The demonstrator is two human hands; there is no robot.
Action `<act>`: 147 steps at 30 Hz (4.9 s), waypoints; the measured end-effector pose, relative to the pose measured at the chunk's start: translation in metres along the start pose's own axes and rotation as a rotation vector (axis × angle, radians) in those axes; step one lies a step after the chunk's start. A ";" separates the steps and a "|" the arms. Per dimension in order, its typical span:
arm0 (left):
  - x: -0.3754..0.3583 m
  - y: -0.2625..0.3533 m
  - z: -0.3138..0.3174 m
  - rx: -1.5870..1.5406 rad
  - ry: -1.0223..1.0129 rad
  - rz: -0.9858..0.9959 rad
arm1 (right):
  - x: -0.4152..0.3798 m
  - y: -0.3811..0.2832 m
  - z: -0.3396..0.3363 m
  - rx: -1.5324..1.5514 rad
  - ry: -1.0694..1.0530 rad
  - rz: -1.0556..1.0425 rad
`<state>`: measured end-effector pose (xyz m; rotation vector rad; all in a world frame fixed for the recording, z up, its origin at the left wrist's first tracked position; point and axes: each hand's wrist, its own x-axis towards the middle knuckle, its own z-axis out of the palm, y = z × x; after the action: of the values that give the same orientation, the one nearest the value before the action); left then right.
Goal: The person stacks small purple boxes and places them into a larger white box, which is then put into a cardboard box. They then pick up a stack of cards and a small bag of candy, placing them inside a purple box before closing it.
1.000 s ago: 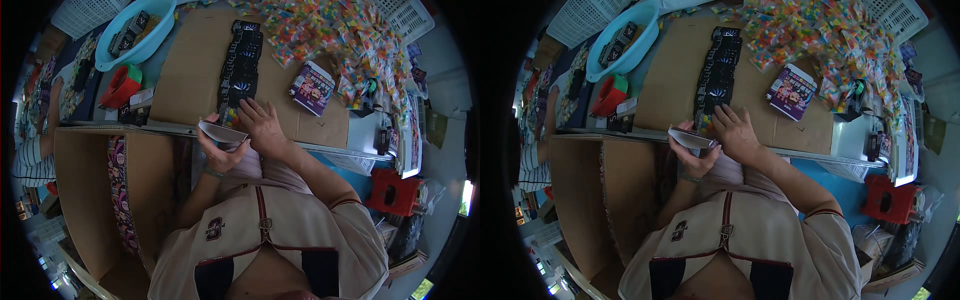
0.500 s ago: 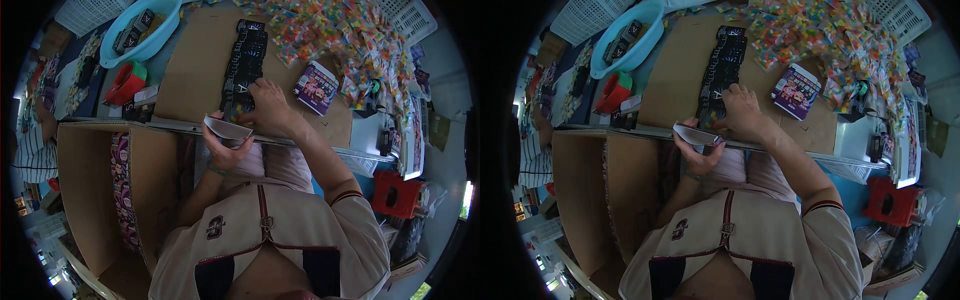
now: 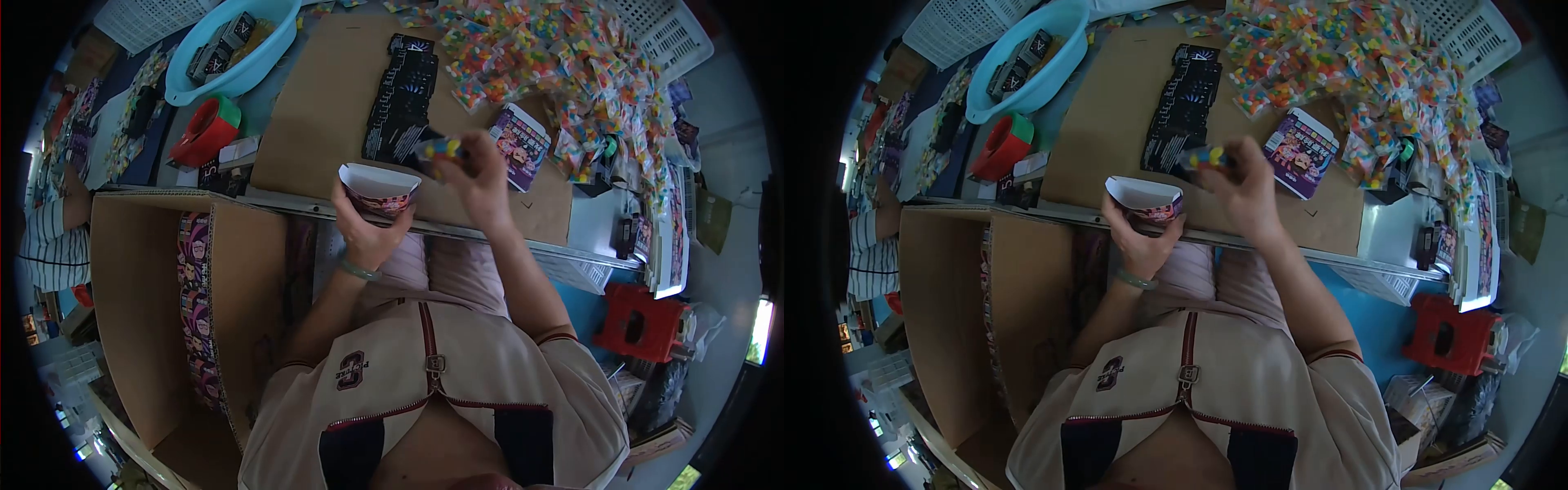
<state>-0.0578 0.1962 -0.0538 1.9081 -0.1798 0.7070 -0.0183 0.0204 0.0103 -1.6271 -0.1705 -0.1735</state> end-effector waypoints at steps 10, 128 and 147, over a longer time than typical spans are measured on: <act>-0.005 -0.001 0.020 -0.082 0.026 0.012 | 0.035 -0.102 0.009 -0.855 -0.658 -0.437; 0.057 0.048 0.038 -0.552 -0.518 -0.195 | 0.001 -0.007 -0.054 -0.498 0.188 -0.264; 0.027 0.065 0.021 -0.529 -0.146 -0.197 | -0.019 -0.016 -0.019 -0.402 0.365 -0.590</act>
<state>-0.0553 0.1542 0.0062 1.4424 -0.2398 0.3410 -0.0401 0.0022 0.0227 -1.8702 -0.3473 -1.0020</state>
